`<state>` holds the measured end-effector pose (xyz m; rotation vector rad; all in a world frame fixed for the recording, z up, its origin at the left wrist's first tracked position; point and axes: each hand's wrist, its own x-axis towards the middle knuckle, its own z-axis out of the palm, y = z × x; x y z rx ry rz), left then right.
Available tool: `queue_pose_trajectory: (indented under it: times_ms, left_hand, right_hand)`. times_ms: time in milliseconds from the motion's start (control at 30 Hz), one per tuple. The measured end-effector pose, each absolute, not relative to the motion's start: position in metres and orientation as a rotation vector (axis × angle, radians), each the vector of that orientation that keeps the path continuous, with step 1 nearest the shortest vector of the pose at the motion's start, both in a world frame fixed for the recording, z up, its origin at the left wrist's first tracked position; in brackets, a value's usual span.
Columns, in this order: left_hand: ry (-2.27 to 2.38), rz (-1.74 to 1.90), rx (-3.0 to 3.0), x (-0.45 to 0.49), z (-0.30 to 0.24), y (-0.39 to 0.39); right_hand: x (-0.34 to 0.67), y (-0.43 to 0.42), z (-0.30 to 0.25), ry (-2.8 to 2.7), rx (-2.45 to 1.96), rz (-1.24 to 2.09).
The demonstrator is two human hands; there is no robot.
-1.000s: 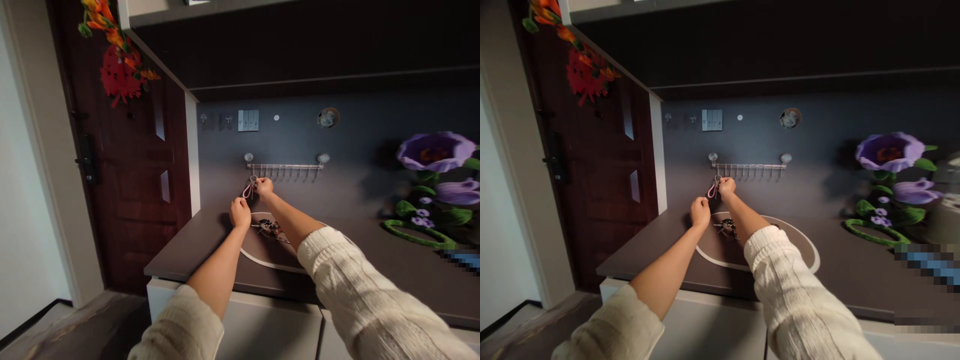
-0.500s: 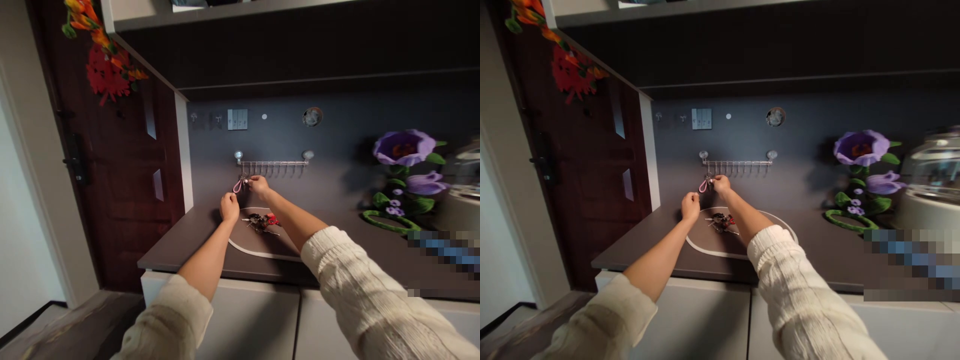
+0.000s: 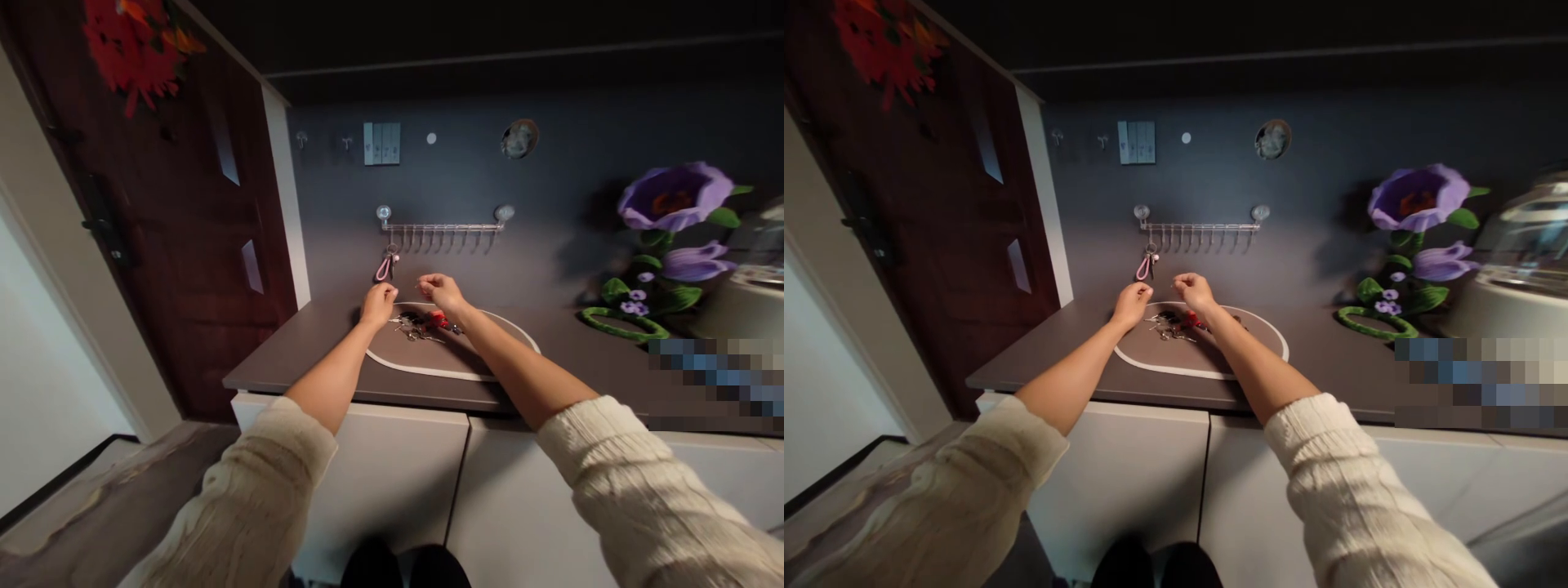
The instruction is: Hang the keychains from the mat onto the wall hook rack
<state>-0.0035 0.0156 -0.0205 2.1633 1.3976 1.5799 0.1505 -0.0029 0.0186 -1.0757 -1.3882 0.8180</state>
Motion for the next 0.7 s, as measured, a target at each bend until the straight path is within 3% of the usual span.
queue_pose_trajectory:
  times_ms: [367,700]
  left_hand:
    - [1.374,1.06,2.617,0.001,-0.023,0.005]
    - [1.42,0.817,2.785,0.009,-0.022,0.002]
  right_hand:
    - [0.174,-0.008,-0.005,-2.05,-1.345,0.126]
    - [0.174,-0.004,-0.011,-2.133,-1.458,0.017]
